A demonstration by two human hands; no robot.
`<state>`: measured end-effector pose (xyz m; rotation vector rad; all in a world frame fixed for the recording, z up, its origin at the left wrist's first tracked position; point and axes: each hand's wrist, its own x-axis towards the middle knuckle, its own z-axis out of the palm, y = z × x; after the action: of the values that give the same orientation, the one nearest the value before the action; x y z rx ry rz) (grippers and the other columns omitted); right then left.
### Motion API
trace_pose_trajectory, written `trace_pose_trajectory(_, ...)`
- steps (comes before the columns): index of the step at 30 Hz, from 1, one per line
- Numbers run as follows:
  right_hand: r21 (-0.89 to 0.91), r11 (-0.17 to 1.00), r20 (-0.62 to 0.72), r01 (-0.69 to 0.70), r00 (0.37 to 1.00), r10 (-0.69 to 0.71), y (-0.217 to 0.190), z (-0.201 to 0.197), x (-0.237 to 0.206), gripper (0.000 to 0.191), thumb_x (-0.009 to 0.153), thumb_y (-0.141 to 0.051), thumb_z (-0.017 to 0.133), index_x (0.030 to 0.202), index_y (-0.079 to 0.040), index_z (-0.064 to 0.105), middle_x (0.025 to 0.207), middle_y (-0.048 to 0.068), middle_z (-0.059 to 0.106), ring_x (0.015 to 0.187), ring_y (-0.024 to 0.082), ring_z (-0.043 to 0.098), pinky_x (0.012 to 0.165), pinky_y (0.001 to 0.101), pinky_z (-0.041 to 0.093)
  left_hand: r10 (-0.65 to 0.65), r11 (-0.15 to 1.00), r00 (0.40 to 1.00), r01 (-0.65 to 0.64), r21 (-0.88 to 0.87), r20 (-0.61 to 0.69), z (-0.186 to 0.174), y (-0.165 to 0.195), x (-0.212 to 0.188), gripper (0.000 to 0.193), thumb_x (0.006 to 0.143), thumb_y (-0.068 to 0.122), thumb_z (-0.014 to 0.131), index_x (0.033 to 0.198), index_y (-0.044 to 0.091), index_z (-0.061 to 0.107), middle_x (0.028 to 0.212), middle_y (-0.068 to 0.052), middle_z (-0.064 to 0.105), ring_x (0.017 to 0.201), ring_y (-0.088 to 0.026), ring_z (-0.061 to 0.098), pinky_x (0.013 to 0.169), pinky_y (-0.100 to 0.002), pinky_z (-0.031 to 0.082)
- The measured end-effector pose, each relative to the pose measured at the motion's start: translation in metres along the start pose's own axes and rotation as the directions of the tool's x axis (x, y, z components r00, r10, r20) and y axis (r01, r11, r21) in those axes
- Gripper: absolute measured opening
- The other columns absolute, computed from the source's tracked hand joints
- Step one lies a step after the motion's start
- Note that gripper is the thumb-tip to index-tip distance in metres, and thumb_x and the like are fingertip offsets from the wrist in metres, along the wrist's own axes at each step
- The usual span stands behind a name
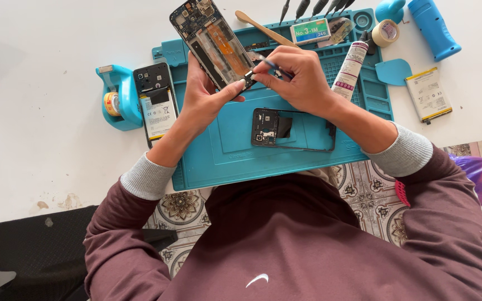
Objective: The person uses a small screwdriver to remove screws and pry open a disassembled smartphone. They carefully detach internal components and place them on a blue work mat. The person continues to manipulate the phone's internal parts with the screwdriver throughout the clip.
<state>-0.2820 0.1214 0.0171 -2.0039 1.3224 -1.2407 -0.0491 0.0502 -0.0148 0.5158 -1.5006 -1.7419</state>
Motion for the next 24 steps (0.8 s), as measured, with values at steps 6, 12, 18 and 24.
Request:
trace_pose_trajectory(6, 0.204, 0.950, 0.038, -0.237, 0.971, 0.235, -0.0040, 0.0021, -0.0013, 0.025, 0.097, -0.016, 0.079, 0.113, -0.001, 0.066, 0.093, -0.002, 0.070, 0.068, -0.003, 0.053, 0.054, 0.0163, 0.038, 0.013, 1.000, 1.000, -0.013, 0.007, 0.002, 0.0014, 0.0021, -0.0011, 0.075, 0.097, -0.001, 0.074, 0.146, 0.008, 0.019, 0.135, -0.020, 0.060, 0.117, -0.027, 0.073, 0.082, -0.035, 0.072)
trace_pose_trajectory(12, 0.224, 0.868, 0.234, -0.442, 0.889, 0.393, 0.0020, 0.0048, -0.0028, 0.021, 0.098, -0.023, 0.074, 0.094, -0.003, 0.070, 0.081, -0.001, 0.072, 0.062, -0.003, 0.056, 0.051, 0.0166, 0.039, 0.005, 1.000, 1.000, -0.005, -0.015, 0.019, 0.0031, 0.0052, -0.0015, 0.072, 0.098, 0.001, 0.075, 0.143, 0.010, 0.020, 0.133, -0.019, 0.062, 0.115, -0.028, 0.074, 0.081, -0.035, 0.072)
trace_pose_trajectory(18, 0.331, 0.842, 0.283, -0.426, 0.896, 0.342, 0.0053, 0.0069, -0.0040, 0.021, 0.100, -0.024, 0.070, 0.093, -0.005, 0.067, 0.082, -0.002, 0.070, 0.066, -0.003, 0.054, 0.052, 0.0170, 0.038, -0.041, 0.999, 0.998, 0.041, -0.006, 0.037, 0.0034, 0.0063, -0.0006, 0.073, 0.097, 0.000, 0.073, 0.143, 0.010, 0.016, 0.131, -0.020, 0.062, 0.107, -0.027, 0.076, 0.077, -0.037, 0.073)
trace_pose_trajectory(24, 0.309, 0.844, 0.282, -0.438, 0.890, 0.359, 0.0052, 0.0061, -0.0062, 0.020, 0.100, -0.023, 0.070, 0.091, -0.005, 0.066, 0.081, -0.002, 0.069, 0.064, -0.003, 0.050, 0.052, 0.0176, 0.037, -0.086, 0.996, 0.994, 0.087, -0.016, 0.061, 0.0055, 0.0054, -0.0008, 0.074, 0.099, 0.002, 0.071, 0.142, 0.010, 0.013, 0.127, -0.019, 0.065, 0.104, -0.026, 0.076, 0.075, -0.037, 0.072)
